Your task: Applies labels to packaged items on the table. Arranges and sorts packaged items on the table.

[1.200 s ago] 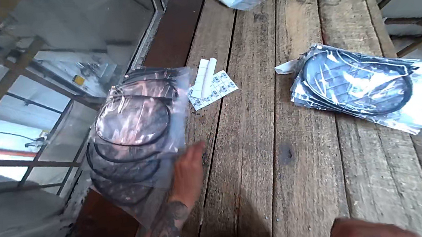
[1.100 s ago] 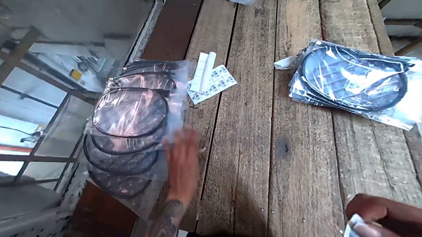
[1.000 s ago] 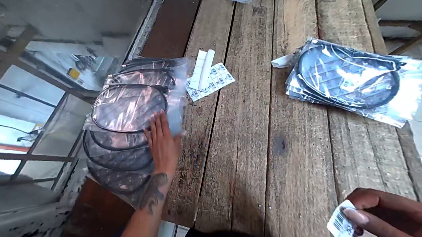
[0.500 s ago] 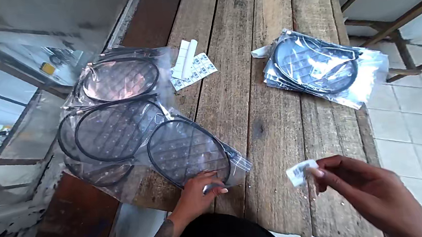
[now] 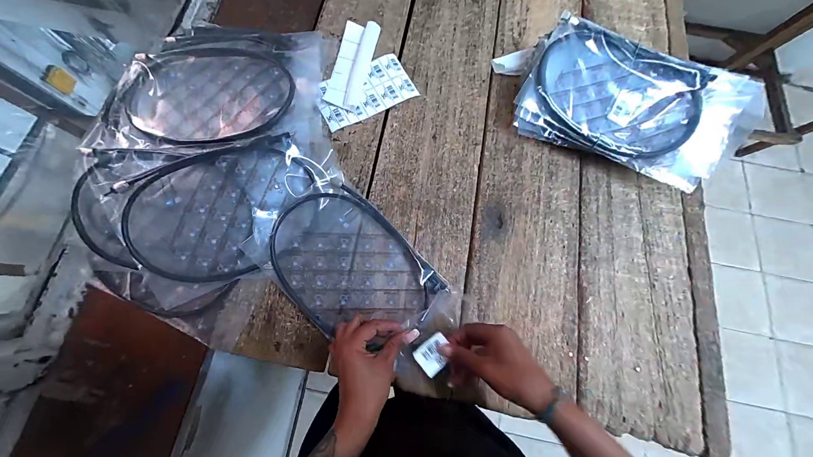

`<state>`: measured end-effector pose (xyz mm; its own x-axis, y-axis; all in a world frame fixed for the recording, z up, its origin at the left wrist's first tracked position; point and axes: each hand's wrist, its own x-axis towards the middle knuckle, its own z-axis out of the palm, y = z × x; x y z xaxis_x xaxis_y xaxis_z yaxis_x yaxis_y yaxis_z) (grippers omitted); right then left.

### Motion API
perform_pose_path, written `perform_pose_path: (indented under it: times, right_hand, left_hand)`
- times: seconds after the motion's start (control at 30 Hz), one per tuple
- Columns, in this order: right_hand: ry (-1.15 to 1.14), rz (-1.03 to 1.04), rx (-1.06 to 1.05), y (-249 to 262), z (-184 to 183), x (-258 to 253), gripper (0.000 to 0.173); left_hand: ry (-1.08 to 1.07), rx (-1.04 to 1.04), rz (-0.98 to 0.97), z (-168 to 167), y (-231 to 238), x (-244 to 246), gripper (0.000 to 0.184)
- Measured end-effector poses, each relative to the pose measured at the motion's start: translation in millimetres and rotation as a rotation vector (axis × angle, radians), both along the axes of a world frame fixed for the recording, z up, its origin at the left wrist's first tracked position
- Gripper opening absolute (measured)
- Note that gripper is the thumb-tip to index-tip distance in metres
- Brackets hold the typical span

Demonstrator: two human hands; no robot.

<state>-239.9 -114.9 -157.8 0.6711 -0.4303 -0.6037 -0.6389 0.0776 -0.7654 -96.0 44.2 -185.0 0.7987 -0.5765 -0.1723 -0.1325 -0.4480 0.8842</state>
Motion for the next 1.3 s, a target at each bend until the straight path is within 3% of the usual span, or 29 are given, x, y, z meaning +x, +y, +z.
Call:
perform_pose_path:
  times: [0.07,0.13,0.2,0.3,0.43,0.57,0.7,0.73,0.8,0.87,0.93,1.0,1.2,1.3]
  right_hand:
    - [-0.033,-0.264,-0.082,23.0,-12.5,14.8,0.020]
    - [-0.090,-0.245,-0.402,38.3,-24.7,23.3,0.016]
    - [-0.089,0.066,-0.616,46.6,-24.2,33.0,0.031]
    - [0.337,0.535,-0.435,35.7,1.8,70.4,0.053]
    - [0.440,0.344,-0.492,32.0,-4.8,88.6,0.049]
    - [0.169,0.208,-0.514,37.5,-22.3,85.2,0.046]
    - [0.148,0.160,-0.555,36.4,-34.6,88.3,0.047]
    - [0.163,0.173,-0.553,35.9,-32.0,89.7,0.047]
    - [0.207,0.207,-0.580,35.4,-28.2,91.5,0.048]
    - [0.214,0.215,-0.559,34.8,-31.4,91.2,0.048]
    - [0.166,0.187,-0.501,31.2,-40.2,90.5,0.046]
    - [0.168,0.210,-0.491,26.6,-41.1,92.7,0.049]
    - [0.214,0.223,-0.612,30.7,-36.5,96.9,0.039]
    - [0.255,0.254,-0.747,37.2,-29.6,96.3,0.055]
  left_hand:
    - [0.198,-0.056,-0.009,8.9,-1.2,-0.9,0.013]
    - [0.360,-0.146,-0.042,17.1,-4.1,-3.4,0.012]
    - [0.461,-0.219,-0.083,18.6,-3.1,-11.4,0.011]
    - [0.477,-0.256,-0.145,16.4,0.4,-16.8,0.012]
    - [0.461,-0.304,-0.232,11.4,1.2,-12.5,0.015]
    - [0.446,-0.317,-0.292,9.4,3.3,-10.0,0.015]
    - [0.431,-0.322,-0.325,11.5,2.8,-6.4,0.014]
    - [0.381,-0.329,-0.323,12.5,5.4,-2.3,0.015]
    - [0.017,-0.261,-0.269,10.2,16.5,15.4,0.022]
    - [-0.445,0.013,-0.279,-3.1,36.2,48.6,0.049]
    - [-0.652,0.279,-0.399,-21.8,52.3,76.9,0.078]
    - [-0.719,0.401,-0.470,-34.8,58.6,85.9,0.084]
    - [-0.687,0.402,-0.480,-40.0,55.9,87.5,0.083]
    - [-0.684,0.401,-0.477,-41.0,56.7,87.6,0.083]
